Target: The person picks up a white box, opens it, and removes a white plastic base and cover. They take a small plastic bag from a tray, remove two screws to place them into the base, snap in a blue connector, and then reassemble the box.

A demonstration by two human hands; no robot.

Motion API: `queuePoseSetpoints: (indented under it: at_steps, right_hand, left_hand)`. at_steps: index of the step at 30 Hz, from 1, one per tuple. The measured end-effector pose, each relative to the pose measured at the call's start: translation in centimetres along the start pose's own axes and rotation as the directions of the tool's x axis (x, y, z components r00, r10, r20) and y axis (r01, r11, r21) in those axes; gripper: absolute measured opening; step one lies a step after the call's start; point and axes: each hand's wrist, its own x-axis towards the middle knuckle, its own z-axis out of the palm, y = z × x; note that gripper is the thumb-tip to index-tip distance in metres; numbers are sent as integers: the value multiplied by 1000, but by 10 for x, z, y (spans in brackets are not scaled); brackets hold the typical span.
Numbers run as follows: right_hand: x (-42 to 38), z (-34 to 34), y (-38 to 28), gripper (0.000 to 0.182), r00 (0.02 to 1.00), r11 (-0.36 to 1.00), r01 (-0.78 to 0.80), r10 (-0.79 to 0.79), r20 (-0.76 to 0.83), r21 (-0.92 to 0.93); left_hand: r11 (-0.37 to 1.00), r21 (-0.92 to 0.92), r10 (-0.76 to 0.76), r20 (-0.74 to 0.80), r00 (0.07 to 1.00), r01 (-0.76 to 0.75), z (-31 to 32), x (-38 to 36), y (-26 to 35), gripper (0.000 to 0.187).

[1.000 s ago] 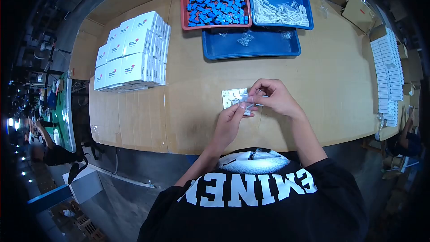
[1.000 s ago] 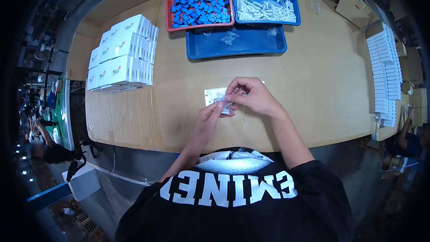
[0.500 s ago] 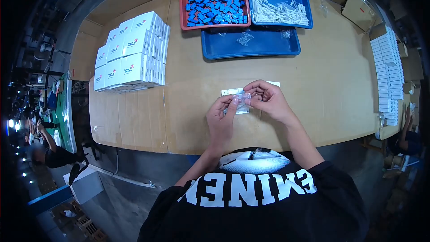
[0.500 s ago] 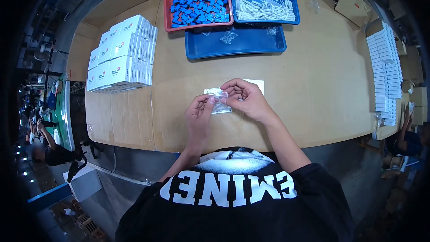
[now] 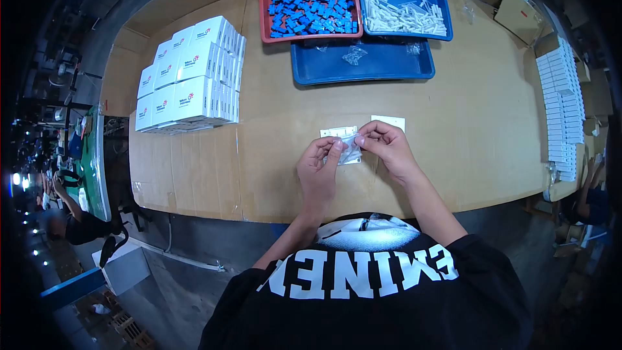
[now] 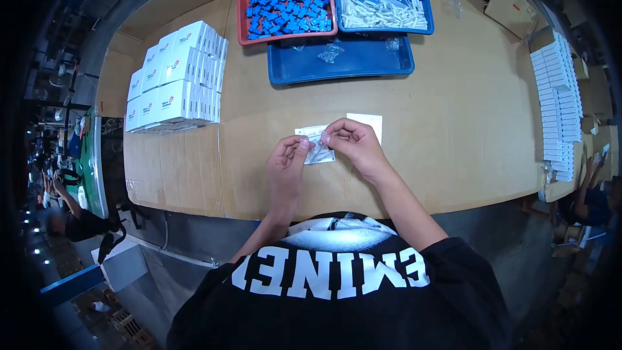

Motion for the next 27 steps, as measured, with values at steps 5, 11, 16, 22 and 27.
queuePoseSetpoints:
  at_steps: [5, 11, 16, 22, 27]
  right_hand:
    - [1, 0, 1, 9, 1000, 1000, 8, -8, -22, -14]
    - [0, 2, 4, 8, 998, 999, 45, -46, -49, -21]
    - [-1, 0, 7, 7, 996, 997, 70, -71, -52, -20]
    - [-1, 1, 10, 7, 996, 996, 84, -83, -38, 16]
    - [-3, 8, 8, 9, 999, 996, 25, -23, -28, 86]
  left_hand:
    - [1000, -4, 0, -10, 1000, 0, 2, -1, 2, 20]
    - [1000, 8, 13, -5, 1000, -13, 2, -1, 3, 20]
    - [999, 29, 18, 4, 1000, -18, 3, -2, 5, 21]
    - [1000, 6, 7, 12, 1000, -7, 4, -3, 6, 20]
    - [997, 8, 75, 39, 996, -76, 1, -1, 2, 20]
